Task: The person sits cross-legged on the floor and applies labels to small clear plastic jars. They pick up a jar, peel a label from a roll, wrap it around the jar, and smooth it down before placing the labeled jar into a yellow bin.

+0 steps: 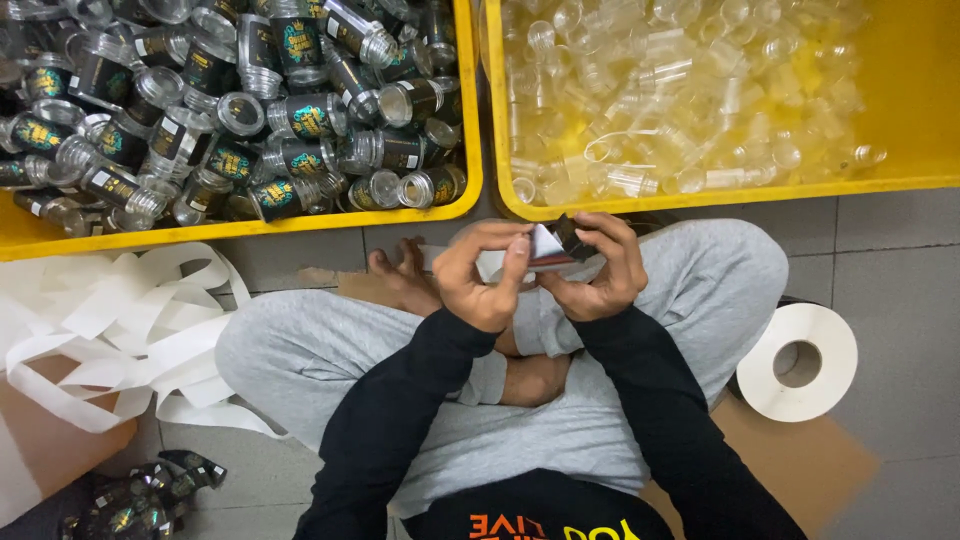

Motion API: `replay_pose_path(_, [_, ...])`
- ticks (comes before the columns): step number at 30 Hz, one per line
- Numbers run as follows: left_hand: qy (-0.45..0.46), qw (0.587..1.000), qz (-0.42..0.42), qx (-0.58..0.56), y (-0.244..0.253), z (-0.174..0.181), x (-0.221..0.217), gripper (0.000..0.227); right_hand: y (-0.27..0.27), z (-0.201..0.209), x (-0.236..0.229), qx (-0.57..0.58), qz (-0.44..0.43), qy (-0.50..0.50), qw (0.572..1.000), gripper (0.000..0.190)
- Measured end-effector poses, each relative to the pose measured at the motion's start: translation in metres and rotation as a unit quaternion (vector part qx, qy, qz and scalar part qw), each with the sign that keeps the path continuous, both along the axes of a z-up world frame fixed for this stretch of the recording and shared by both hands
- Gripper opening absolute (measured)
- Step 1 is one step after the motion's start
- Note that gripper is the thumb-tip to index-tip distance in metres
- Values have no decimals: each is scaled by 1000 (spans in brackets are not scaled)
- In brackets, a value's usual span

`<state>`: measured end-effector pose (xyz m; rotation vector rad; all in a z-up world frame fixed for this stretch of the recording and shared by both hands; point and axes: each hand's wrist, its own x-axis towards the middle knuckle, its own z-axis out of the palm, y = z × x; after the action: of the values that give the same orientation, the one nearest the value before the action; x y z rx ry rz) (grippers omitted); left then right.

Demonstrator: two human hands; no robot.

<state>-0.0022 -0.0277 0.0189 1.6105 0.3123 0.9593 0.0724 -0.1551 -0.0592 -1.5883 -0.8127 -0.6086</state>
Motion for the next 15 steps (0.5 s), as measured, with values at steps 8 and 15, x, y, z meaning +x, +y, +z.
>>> replay_pose_path(8, [-8,999,-28,-29,7,1,-1,16,0,0,0,-3,47,11,999,49])
replay_pose_path(15, [1,997,-59,-55,10,-11,-3,13,1,-4,2,17,101,14,995,56])
